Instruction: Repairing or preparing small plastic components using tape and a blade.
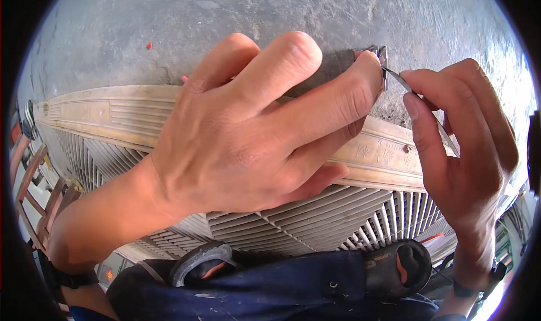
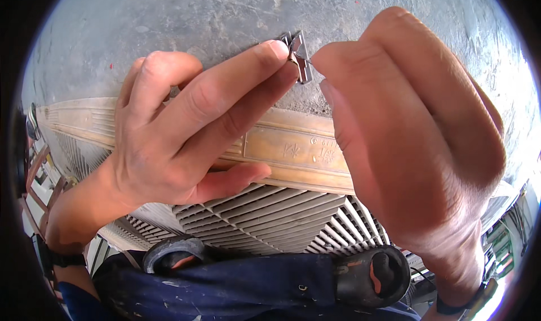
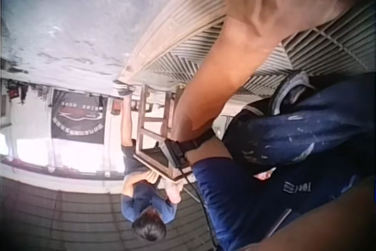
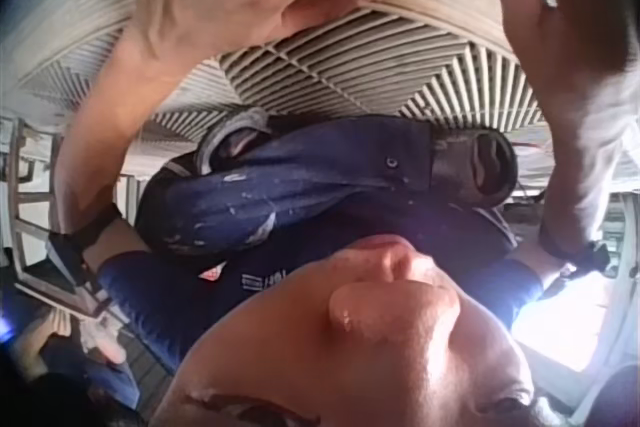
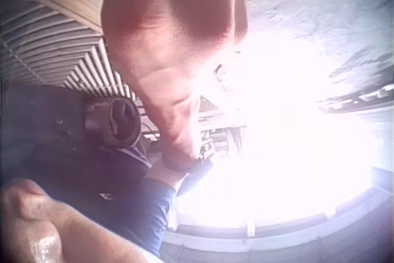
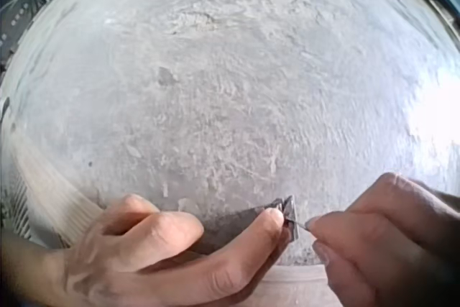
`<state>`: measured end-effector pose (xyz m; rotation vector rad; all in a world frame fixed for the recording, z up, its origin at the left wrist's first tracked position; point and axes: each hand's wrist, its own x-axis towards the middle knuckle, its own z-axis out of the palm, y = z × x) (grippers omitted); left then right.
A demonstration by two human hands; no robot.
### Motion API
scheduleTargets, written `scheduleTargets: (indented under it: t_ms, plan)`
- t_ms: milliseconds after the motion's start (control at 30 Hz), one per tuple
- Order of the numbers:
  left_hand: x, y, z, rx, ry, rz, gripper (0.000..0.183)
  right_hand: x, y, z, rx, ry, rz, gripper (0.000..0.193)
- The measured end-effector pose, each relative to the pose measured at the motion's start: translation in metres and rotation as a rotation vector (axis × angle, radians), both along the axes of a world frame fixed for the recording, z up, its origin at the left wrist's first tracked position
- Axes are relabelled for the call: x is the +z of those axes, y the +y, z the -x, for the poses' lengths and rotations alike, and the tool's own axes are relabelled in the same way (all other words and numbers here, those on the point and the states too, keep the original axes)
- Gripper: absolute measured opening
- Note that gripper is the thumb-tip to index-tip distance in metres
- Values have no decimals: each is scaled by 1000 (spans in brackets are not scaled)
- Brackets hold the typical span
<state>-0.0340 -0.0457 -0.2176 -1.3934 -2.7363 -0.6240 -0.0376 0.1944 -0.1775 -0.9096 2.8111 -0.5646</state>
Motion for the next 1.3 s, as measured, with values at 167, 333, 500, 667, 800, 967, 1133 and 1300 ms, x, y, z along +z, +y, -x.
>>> scheduleTargets:
  t_ms: [167,333,500,667,800,967,1133,1300]
  plan:
    - [1,-1,2,-22,30,23,53,-2,1,0,2,3,11,21]
    - [3,-1,1,-17,27,41,53,-17,-8,-14,-167,37,127,17]
    - [3,-1,2,-37,42,63,54,9,-3,12,20,-137,12,15]
    - [9,-2,2,-50,79,157,55,1,0,15,108,-52,40,13]
    - [11,-1,1,-37,77,162,55,3,1,21,149,-118,64,14]
    - [12,0,0,-47,96,196,57,1,9,27,231,-78,-10,17]
    - [10,-1,1,-62,100,190,57,5,9,30,331,25,-81,24]
    - [9,-1,0,-50,90,189,56,1,13,35,391,31,-84,26]
